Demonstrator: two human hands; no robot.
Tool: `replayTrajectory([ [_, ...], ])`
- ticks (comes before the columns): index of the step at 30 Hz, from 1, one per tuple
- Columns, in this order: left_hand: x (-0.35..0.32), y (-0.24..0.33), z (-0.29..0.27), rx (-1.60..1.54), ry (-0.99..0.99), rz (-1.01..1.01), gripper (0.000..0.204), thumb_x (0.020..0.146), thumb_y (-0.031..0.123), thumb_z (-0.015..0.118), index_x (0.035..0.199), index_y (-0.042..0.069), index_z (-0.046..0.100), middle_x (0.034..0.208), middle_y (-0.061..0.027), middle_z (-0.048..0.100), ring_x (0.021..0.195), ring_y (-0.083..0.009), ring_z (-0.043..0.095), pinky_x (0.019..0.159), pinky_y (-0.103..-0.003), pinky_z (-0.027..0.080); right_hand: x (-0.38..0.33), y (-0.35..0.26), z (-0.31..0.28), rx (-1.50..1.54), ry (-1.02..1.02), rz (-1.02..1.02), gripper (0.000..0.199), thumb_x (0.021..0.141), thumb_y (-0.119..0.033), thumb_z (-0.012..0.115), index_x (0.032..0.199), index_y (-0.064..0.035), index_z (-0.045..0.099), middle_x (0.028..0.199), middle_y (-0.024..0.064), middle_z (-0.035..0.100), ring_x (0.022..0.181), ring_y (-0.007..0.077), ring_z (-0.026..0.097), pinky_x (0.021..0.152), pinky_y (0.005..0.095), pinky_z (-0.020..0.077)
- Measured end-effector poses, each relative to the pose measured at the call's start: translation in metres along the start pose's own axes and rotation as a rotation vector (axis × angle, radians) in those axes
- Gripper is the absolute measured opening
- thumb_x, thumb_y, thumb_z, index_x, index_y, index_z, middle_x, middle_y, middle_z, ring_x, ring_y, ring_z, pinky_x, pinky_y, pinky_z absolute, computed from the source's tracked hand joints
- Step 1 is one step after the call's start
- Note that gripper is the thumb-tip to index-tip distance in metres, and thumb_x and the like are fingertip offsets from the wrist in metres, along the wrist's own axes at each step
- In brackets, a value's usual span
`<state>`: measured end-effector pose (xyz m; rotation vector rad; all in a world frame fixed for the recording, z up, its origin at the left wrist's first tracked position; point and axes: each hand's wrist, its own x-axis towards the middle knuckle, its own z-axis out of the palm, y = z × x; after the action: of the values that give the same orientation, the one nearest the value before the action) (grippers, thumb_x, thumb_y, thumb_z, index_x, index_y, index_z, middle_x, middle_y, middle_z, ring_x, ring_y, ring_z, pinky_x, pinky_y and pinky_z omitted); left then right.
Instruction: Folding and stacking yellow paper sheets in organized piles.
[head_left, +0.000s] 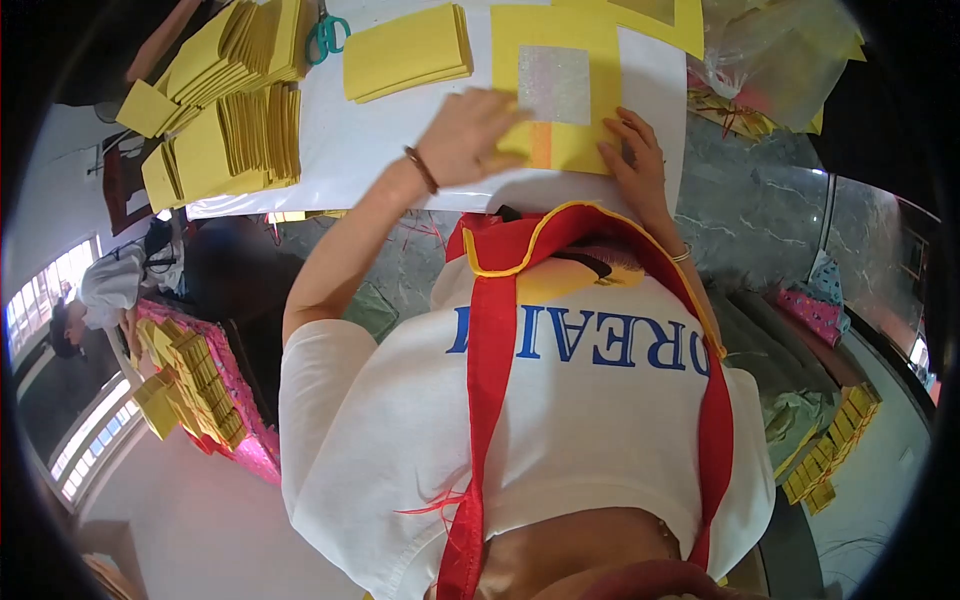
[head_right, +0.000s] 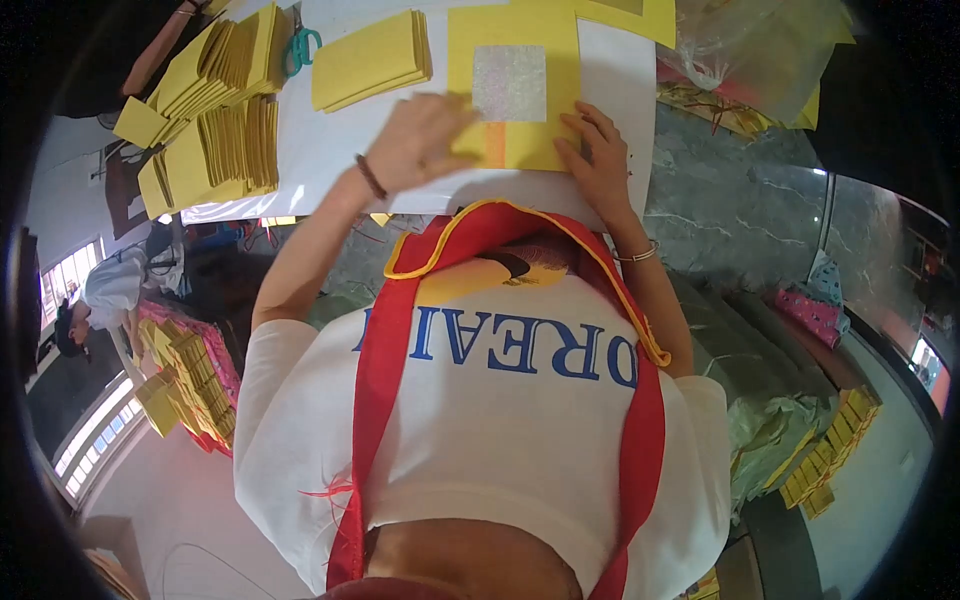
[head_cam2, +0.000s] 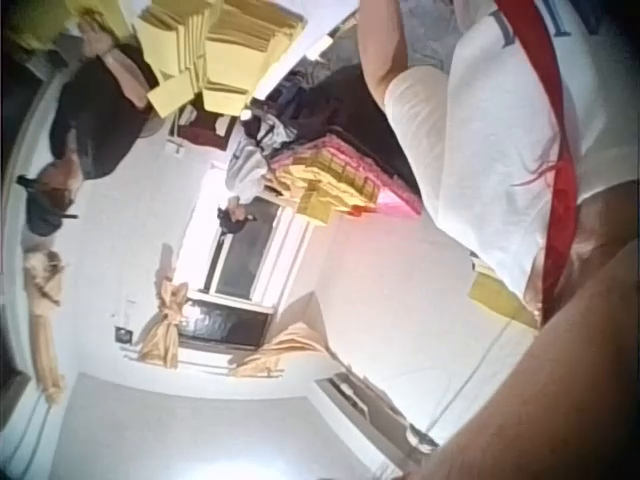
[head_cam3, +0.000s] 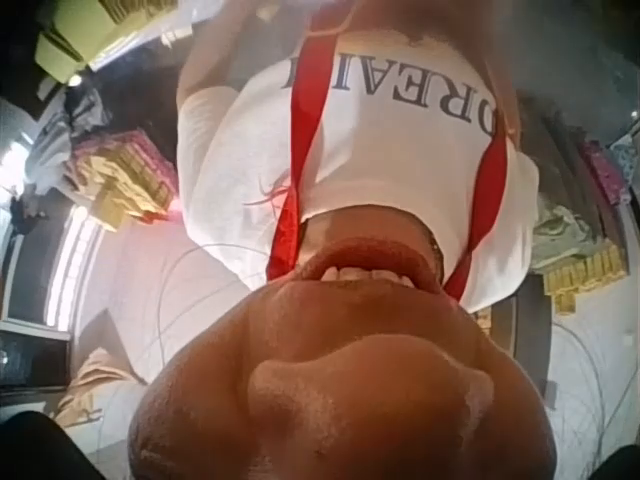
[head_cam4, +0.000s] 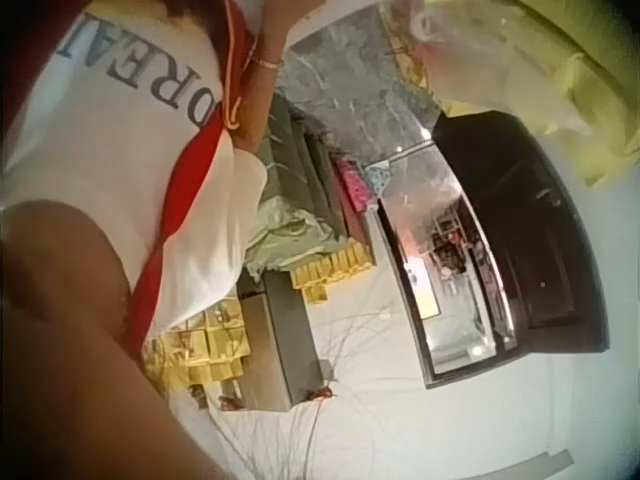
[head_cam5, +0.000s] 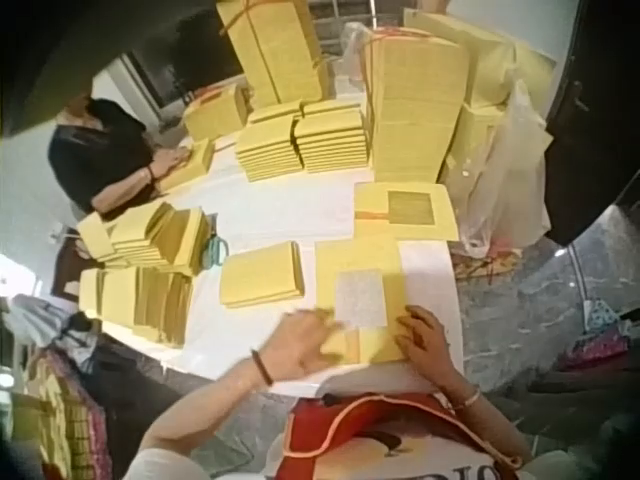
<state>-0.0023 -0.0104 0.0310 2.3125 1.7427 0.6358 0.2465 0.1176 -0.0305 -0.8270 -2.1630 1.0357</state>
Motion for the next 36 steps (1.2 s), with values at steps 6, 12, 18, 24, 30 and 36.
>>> replayTrajectory([
  [6, 0.003, 0.010, 0.015, 0.014, -0.108, -0.009, 0.043, 0.073, 0.032, 0.070, 0.108, 0.012, 0.056, 0.098, -0.0078, 0.055, 0.096, -0.0268, 0.051, 0.078, -0.037, 0.043, 0.001, -0.003, -0.001, 0.012, 0.000, 0.008, 0.032, 0.075, -0.014, 0.068, 0.105, -0.0042, 0.063, 0.122, 0.0127, 0.053, 0.106, 0.0281, 0.054, 0.091, 0.0354, 0.0424],
  [12, 0.004, 0.002, 0.014, -0.319, -0.098, -0.007, 0.019, 0.083, 0.022, 0.060, 0.092, 0.005, 0.059, 0.082, -0.0099, 0.057, 0.082, -0.0289, 0.055, 0.072, -0.039, 0.046, -0.001, 0.002, 0.000, 0.042, 0.019, -0.002, 0.029, 0.077, -0.014, 0.066, 0.104, -0.0048, 0.064, 0.121, 0.0122, 0.053, 0.106, 0.0268, 0.054, 0.091, 0.0351, 0.0419],
  [18, 0.005, -0.001, 0.014, -0.353, -0.121, -0.081, 0.016, 0.087, 0.018, 0.054, 0.087, 0.003, 0.060, 0.079, -0.0119, 0.059, 0.079, -0.0301, 0.056, 0.071, -0.039, 0.046, -0.001, 0.004, 0.001, 0.067, 0.022, 0.028, 0.023, 0.082, -0.013, 0.060, 0.103, -0.0047, 0.064, 0.120, 0.0115, 0.054, 0.104, 0.0252, 0.054, 0.087, 0.0340, 0.0437],
  [24, 0.005, 0.000, 0.015, -0.423, -0.083, -0.161, 0.016, 0.087, 0.017, 0.055, 0.087, 0.002, 0.060, 0.081, -0.0120, 0.061, 0.078, -0.0298, 0.057, 0.068, -0.037, 0.045, -0.001, 0.002, 0.002, 0.103, 0.035, 0.048, 0.022, 0.086, -0.016, 0.055, 0.102, -0.0035, 0.065, 0.120, 0.0112, 0.055, 0.103, 0.0233, 0.055, 0.085, 0.0323, 0.0445],
  [30, 0.005, -0.002, 0.016, -0.534, -0.130, -0.315, 0.015, 0.085, 0.017, 0.056, 0.087, 0.003, 0.062, 0.075, -0.0122, 0.061, 0.070, -0.0283, 0.058, 0.063, -0.035, 0.045, -0.001, 0.000, 0.000, 0.178, 0.013, 0.099, 0.031, 0.091, -0.024, 0.047, 0.102, -0.0009, 0.065, 0.123, 0.0123, 0.053, 0.105, 0.0242, 0.053, 0.091, 0.0341, 0.0407],
  [36, 0.002, -0.004, 0.023, -0.713, -0.067, -0.430, 0.019, 0.091, 0.020, 0.055, 0.088, 0.002, 0.060, 0.059, 0.0023, 0.048, 0.048, -0.0037, 0.040, 0.043, -0.022, 0.032, -0.003, 0.003, -0.006, 0.270, -0.001, 0.021, 0.034, 0.089, -0.029, 0.050, 0.105, -0.0019, 0.064, 0.126, 0.0119, 0.050, 0.110, 0.0256, 0.050, 0.094, 0.0357, 0.0390],
])
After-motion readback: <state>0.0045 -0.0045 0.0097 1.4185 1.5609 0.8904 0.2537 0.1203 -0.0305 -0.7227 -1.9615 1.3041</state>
